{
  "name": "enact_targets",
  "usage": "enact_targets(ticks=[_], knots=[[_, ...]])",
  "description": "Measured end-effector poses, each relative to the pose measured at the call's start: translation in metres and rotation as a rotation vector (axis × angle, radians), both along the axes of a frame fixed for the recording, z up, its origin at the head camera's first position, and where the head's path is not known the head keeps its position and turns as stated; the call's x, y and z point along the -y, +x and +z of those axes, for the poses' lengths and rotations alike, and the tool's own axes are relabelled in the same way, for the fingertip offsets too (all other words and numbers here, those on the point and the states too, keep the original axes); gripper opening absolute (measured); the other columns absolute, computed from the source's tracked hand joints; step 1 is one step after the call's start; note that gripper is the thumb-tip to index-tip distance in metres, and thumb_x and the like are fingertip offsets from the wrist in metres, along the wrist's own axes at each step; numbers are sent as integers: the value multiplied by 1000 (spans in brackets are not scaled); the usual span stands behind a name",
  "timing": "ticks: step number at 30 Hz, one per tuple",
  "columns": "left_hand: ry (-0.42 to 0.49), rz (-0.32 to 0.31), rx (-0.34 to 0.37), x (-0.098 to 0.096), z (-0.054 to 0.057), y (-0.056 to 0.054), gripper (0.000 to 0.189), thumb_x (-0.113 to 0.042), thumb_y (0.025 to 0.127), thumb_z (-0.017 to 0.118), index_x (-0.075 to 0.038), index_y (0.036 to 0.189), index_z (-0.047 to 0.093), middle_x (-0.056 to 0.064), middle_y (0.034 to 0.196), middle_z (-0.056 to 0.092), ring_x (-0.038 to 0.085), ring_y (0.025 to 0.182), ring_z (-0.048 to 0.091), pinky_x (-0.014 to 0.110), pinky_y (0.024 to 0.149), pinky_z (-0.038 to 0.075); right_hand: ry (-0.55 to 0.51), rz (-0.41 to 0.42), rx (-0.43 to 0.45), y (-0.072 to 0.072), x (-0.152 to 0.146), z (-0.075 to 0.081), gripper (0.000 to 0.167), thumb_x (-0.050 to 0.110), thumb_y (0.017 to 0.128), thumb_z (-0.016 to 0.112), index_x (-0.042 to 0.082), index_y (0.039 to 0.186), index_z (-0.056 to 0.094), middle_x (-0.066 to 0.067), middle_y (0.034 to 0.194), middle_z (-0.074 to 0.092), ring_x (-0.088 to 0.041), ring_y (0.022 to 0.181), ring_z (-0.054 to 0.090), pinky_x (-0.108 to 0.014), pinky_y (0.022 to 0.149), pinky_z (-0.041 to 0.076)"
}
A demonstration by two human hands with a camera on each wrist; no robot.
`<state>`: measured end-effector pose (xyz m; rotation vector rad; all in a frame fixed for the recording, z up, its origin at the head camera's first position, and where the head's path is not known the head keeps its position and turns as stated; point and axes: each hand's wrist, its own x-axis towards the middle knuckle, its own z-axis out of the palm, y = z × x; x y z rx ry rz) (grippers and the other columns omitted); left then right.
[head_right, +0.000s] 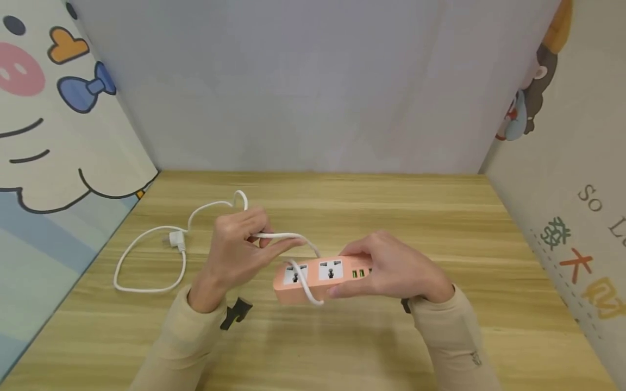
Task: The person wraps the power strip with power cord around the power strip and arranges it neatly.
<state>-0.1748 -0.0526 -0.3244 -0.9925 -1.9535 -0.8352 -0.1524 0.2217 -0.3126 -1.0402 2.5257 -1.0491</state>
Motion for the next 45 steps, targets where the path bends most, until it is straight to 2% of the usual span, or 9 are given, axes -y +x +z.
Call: enact_targets(ticks=[9, 18, 24, 29, 36, 41, 45], knots=[[-24, -19, -22, -2, 2, 7, 54, -25, 72, 93, -15, 59, 42, -4, 55, 37, 1, 49, 26, 16, 45, 26, -14, -37, -2, 0, -3, 0, 19, 40, 86, 82, 27, 98, 75, 12, 73, 68, -4, 55, 56, -24, 53, 48], [11, -59, -26, -6, 6, 15, 53, -21, 75, 91, -15, 58, 41, -5, 54, 33, 1, 49, 24, 15, 45, 23, -20, -83, -25, -3, -4, 1, 17, 41, 84, 83, 28, 90, 73, 13, 65, 62, -5, 51, 51, -24, 50, 45], [-4, -86, -47, -10, 9, 18, 49, -18, 76, 90, -15, 58, 45, -6, 54, 36, 1, 47, 27, 14, 45, 24, -21, -110, -40, -1, -8, 5, 17, 42, 84, 83, 29, 89, 73, 12, 63, 60, -6, 51, 49, -24, 50, 44], [-10, -98, -44, -12, 10, 23, 51, -16, 77, 89, -16, 57, 42, -7, 54, 37, 1, 45, 28, 14, 45, 22, -22, -124, -40, -1, -10, 6, 18, 42, 84, 83, 29, 89, 72, 12, 62, 59, -4, 50, 47, -23, 49, 43], [-11, -138, 3, -10, 10, 27, 54, -21, 80, 87, -17, 56, 39, -6, 53, 32, 1, 47, 25, 15, 45, 20, -37, -144, -38, -1, -10, 5, 21, 38, 84, 84, 24, 96, 74, 10, 67, 64, -7, 51, 51, -25, 49, 45], [11, -192, 51, -8, 10, 30, 48, -27, 90, 78, -17, 59, 43, -7, 55, 36, 1, 49, 27, 14, 46, 21, -51, -181, -27, 1, -10, 7, 24, 36, 83, 85, 21, 97, 74, 7, 71, 65, -8, 54, 53, -26, 52, 47], [11, -211, 73, -8, 10, 30, 48, -32, 98, 67, -16, 60, 44, -6, 56, 36, 1, 49, 26, 15, 47, 21, -57, -219, -42, 1, -12, 8, 25, 32, 83, 85, 18, 101, 74, 4, 75, 66, -10, 59, 55, -26, 55, 48]])
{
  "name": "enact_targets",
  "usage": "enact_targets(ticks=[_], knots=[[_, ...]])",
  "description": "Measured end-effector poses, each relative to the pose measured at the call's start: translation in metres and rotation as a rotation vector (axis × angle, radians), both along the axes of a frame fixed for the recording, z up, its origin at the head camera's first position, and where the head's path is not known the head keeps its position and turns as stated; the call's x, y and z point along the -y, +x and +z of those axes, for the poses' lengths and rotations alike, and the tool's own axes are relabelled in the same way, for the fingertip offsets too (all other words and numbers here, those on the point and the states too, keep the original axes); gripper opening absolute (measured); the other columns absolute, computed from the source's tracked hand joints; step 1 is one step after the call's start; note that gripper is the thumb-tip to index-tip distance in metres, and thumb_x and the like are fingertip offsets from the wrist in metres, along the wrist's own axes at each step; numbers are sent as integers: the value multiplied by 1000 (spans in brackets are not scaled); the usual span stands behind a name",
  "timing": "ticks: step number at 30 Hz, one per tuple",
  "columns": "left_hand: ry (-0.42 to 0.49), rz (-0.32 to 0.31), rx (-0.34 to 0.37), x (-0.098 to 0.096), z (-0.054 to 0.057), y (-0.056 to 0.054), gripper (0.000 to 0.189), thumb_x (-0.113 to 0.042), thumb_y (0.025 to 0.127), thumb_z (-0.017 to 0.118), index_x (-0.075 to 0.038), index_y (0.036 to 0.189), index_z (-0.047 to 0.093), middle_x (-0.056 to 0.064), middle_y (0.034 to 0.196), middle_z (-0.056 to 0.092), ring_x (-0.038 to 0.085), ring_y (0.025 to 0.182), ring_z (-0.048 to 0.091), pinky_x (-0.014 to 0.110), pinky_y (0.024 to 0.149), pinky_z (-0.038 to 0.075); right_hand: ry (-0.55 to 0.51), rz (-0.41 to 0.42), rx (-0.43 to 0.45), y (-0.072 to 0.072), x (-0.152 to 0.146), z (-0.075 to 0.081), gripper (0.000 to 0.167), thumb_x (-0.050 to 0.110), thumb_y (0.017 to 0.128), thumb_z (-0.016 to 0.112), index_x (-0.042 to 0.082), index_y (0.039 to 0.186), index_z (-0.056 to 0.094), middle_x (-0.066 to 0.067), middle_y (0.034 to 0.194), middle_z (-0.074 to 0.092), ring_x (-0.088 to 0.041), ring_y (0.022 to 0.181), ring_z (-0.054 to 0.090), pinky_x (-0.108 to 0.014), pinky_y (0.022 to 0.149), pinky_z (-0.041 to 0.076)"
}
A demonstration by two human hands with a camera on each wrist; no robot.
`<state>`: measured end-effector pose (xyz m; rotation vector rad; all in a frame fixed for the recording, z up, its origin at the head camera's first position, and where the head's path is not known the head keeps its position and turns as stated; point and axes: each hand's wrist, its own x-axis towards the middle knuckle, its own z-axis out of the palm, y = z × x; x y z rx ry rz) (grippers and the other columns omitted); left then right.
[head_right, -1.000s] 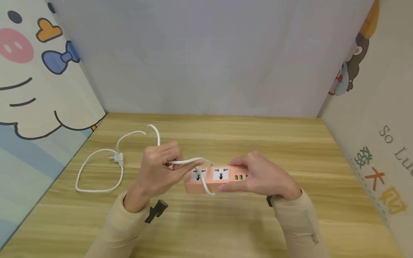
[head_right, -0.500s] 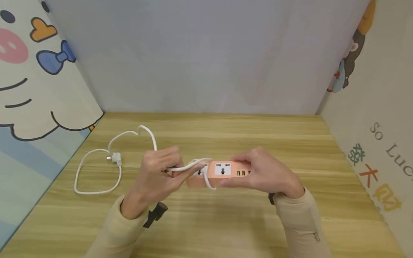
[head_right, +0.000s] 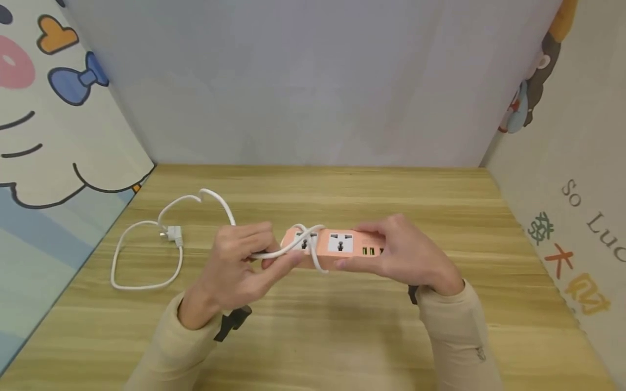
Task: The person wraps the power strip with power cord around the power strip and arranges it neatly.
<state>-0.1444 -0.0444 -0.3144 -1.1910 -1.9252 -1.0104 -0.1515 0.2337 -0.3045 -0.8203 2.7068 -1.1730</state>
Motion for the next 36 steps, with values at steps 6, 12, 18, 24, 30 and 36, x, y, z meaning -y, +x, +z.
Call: enact_targets(ticks=[6, 12, 18, 24, 30, 36], knots=[[-27, -69, 57, 2, 1, 0, 45, -25, 105, 54, -16, 62, 47, -5, 57, 36, 0, 52, 27, 15, 48, 22, -32, -21, -22, 0, -2, 2, 20, 28, 84, 85, 20, 98, 74, 3, 74, 64, -12, 60, 53, -26, 56, 47], [-60, -158, 124, 4, 0, 1, 32, -3, 93, 61, -15, 64, 54, -6, 56, 38, -1, 53, 30, 13, 49, 24, -48, -36, -47, -1, -4, 1, 22, 25, 83, 86, 20, 101, 74, 3, 75, 65, -13, 59, 53, -26, 55, 45], [-114, -234, 252, 6, 0, 0, 36, -5, 96, 60, -15, 62, 50, -7, 58, 40, -3, 55, 30, 12, 51, 25, -66, -65, -49, 0, -7, 2, 29, 21, 82, 87, 16, 108, 75, 0, 82, 69, -15, 64, 56, -27, 57, 47], [-159, -342, 382, 10, 1, -5, 26, -4, 97, 58, -13, 75, 69, -7, 59, 48, -4, 54, 35, 14, 50, 32, -79, -106, -52, 0, -9, 3, 34, 21, 81, 87, 13, 112, 74, -3, 89, 71, -16, 69, 59, -26, 60, 49], [-196, -407, 444, 13, 2, -8, 24, -6, 100, 57, -12, 84, 74, -8, 58, 47, -5, 53, 36, 15, 48, 33, -130, -117, -65, 3, -10, 5, 35, 16, 79, 88, 14, 111, 75, -2, 90, 72, -16, 70, 61, -26, 60, 50], [-233, -493, 565, 14, 2, -14, 25, -6, 102, 55, -10, 90, 76, -6, 58, 48, -3, 52, 39, 18, 47, 34, -166, -120, -96, 7, -10, 7, 37, 12, 77, 89, 17, 111, 76, -2, 91, 74, -16, 71, 62, -25, 61, 50]])
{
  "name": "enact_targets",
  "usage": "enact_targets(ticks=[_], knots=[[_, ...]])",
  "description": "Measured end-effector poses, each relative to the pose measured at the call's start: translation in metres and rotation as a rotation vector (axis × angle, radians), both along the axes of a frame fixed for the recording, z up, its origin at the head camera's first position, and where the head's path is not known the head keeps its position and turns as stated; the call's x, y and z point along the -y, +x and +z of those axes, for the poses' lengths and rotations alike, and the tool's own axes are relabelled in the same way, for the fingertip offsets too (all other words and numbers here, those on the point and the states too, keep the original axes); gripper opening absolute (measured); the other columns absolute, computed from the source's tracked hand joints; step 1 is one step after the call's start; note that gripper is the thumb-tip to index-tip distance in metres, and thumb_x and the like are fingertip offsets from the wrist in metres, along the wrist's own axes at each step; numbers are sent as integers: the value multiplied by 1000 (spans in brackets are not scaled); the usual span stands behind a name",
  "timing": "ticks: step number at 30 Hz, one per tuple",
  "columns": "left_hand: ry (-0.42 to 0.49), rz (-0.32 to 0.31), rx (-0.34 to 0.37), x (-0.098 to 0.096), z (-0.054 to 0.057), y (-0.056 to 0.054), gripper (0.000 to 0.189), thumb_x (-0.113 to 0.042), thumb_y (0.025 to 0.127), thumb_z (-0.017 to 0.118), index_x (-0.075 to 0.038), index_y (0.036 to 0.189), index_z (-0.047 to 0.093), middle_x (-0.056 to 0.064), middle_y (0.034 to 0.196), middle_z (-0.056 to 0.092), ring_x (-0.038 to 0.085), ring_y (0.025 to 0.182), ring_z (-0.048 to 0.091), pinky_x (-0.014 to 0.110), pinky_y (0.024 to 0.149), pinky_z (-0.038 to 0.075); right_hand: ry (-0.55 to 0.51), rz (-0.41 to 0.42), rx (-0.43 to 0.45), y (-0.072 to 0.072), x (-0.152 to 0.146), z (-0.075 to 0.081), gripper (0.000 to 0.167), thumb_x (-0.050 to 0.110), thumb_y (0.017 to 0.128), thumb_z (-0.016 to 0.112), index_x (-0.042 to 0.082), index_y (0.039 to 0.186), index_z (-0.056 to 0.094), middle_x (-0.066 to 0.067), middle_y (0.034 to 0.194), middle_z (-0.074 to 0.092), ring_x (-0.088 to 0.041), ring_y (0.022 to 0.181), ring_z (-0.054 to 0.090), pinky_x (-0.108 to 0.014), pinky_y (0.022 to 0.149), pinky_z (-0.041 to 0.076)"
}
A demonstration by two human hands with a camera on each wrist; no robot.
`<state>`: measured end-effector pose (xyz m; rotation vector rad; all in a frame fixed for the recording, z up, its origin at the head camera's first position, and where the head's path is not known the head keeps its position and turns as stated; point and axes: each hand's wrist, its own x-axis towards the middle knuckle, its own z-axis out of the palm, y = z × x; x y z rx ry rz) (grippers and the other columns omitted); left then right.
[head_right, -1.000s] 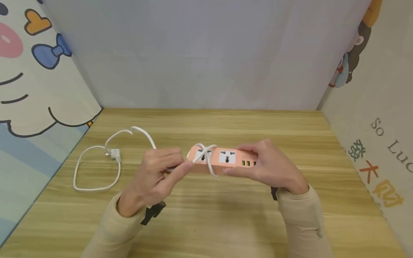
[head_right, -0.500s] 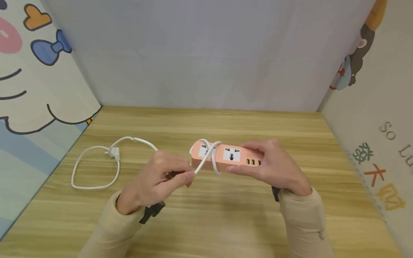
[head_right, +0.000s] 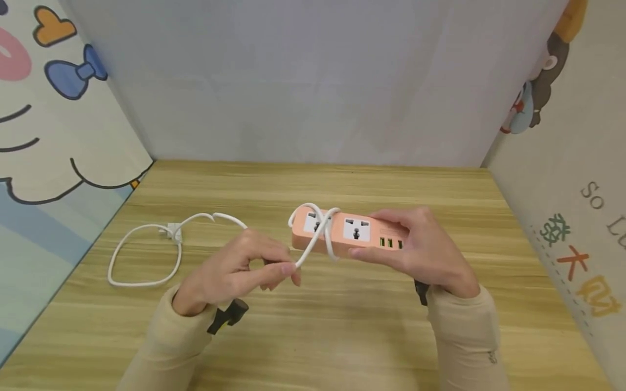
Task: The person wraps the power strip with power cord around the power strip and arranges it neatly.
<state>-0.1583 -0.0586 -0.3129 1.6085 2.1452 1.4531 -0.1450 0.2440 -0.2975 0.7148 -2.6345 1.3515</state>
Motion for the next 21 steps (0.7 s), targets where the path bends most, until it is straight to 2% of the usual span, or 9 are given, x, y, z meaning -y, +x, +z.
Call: enact_targets(ticks=[4, 7, 13, 21], knots=[[-28, -54, 104, 4, -1, -4, 24, -6, 104, 54, -8, 93, 75, -4, 59, 49, 0, 52, 42, 19, 46, 35, -12, 3, -19, 2, 3, 4, 39, 10, 76, 90, 18, 111, 76, -2, 91, 74, -16, 70, 62, -25, 61, 50], [-45, -64, 140, 7, -2, -6, 24, -8, 104, 53, -8, 95, 76, -3, 60, 49, 3, 54, 45, 20, 48, 39, -15, 2, -24, 4, 4, 6, 39, 9, 75, 90, 18, 111, 76, -2, 92, 74, -16, 70, 62, -25, 61, 50], [-112, -86, 166, 13, -5, -12, 25, -14, 106, 55, -12, 92, 76, -4, 62, 51, 5, 59, 49, 23, 56, 47, -37, 20, -18, 7, 6, 10, 40, 6, 75, 89, 17, 111, 76, -2, 91, 74, -17, 69, 61, -26, 60, 48], [-178, -100, 184, 22, -4, -20, 22, -15, 105, 57, -15, 95, 77, -5, 67, 53, 6, 65, 49, 21, 59, 40, -35, 49, -15, 11, 11, 16, 42, 4, 75, 89, 17, 112, 76, -2, 90, 74, -16, 68, 60, -27, 59, 48]])
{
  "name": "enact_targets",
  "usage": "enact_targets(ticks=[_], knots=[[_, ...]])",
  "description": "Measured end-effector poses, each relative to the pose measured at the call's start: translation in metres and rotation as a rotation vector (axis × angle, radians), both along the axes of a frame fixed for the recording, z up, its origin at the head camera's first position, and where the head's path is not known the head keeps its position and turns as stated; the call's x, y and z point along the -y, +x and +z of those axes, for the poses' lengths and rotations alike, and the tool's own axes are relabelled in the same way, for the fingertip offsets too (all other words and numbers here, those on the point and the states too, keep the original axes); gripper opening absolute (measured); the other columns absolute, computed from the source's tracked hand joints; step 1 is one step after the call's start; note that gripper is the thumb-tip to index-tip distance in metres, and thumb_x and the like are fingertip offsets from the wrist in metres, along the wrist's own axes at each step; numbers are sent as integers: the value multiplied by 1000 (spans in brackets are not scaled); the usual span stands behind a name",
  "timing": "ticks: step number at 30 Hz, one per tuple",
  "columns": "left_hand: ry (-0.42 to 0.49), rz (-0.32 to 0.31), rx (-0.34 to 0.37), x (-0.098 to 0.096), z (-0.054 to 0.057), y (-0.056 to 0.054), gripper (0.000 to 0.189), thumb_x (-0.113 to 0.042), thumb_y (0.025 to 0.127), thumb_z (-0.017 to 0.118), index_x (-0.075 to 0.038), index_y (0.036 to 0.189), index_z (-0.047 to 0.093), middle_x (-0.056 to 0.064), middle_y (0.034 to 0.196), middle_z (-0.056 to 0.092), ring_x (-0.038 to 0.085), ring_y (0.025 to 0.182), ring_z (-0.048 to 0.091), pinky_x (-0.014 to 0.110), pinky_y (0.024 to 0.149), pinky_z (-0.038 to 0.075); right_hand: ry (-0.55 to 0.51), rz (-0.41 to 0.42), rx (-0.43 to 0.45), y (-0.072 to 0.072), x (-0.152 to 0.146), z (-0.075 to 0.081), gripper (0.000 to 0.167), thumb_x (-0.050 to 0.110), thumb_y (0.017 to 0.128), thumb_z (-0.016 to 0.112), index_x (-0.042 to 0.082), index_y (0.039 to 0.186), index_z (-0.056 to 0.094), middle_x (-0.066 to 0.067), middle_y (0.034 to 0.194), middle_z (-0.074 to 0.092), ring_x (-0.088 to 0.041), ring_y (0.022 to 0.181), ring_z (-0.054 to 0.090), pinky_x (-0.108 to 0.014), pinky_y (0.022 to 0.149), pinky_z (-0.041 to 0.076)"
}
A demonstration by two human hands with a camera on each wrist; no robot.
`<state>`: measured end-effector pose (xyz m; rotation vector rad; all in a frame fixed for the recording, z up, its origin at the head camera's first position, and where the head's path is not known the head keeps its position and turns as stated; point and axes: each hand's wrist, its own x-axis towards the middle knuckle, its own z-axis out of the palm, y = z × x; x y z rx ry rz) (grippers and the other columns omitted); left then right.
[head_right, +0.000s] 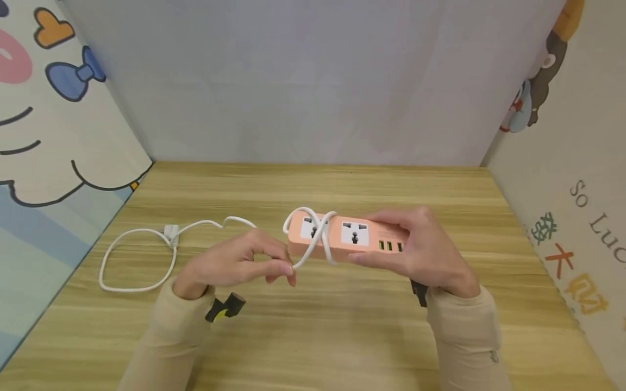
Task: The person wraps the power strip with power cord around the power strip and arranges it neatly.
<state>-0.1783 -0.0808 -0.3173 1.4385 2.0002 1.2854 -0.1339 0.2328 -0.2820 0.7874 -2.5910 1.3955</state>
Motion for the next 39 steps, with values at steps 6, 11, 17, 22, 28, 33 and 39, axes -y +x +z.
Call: enact_targets(ticks=[6, 11, 17, 22, 28, 33, 39], knots=[[-31, -30, -11, 3, -3, -5, 20, -14, 105, 56, -14, 103, 76, -5, 79, 65, 7, 73, 54, 20, 61, 41, -12, 31, -1, 0, 1, -2, 43, 3, 74, 88, 16, 113, 75, -3, 89, 74, -16, 66, 60, -27, 59, 49], [-66, -33, -42, 5, -4, -7, 21, -14, 106, 54, -13, 110, 75, -5, 96, 73, 7, 81, 59, 23, 69, 48, -16, 34, -7, 0, 0, -3, 44, 2, 74, 88, 16, 113, 75, -3, 89, 74, -16, 65, 59, -27, 58, 49], [-124, 33, -101, 5, -5, -7, 21, -21, 106, 56, -16, 109, 76, -6, 96, 72, 10, 85, 64, 27, 79, 54, -17, 24, -15, 1, 0, -5, 43, 2, 73, 88, 16, 112, 75, -3, 86, 73, -15, 65, 59, -27, 57, 48], [-147, 129, -108, 5, -6, -7, 18, -30, 102, 63, -20, 103, 78, -10, 96, 73, 7, 87, 66, 27, 80, 55, -31, 39, -16, 1, -1, -4, 44, 0, 73, 88, 16, 113, 75, -3, 87, 74, -15, 64, 59, -27, 57, 48], [-180, 222, -101, 5, -11, -10, 15, -40, 94, 73, -25, 92, 77, -13, 85, 70, 4, 78, 62, 25, 74, 52, -30, 62, -18, 1, -2, -4, 46, -1, 73, 87, 16, 114, 75, -3, 87, 74, -15, 64, 60, -27, 58, 49], [-258, 362, -76, 6, -16, -15, 23, -47, 83, 82, -26, 81, 71, -10, 61, 41, 4, 58, 36, 21, 59, 32, -14, 71, -29, 1, -2, -3, 48, -1, 72, 88, 16, 114, 75, -2, 86, 74, -14, 63, 60, -26, 58, 49], [-265, 430, -67, 7, -20, -18, 26, -49, 81, 83, -27, 90, 74, -5, 59, 32, 7, 55, 24, 23, 56, 24, 9, 58, -37, 1, -2, -4, 48, 2, 70, 90, 16, 113, 75, -1, 84, 73, -14, 63, 60, -26, 59, 49]])
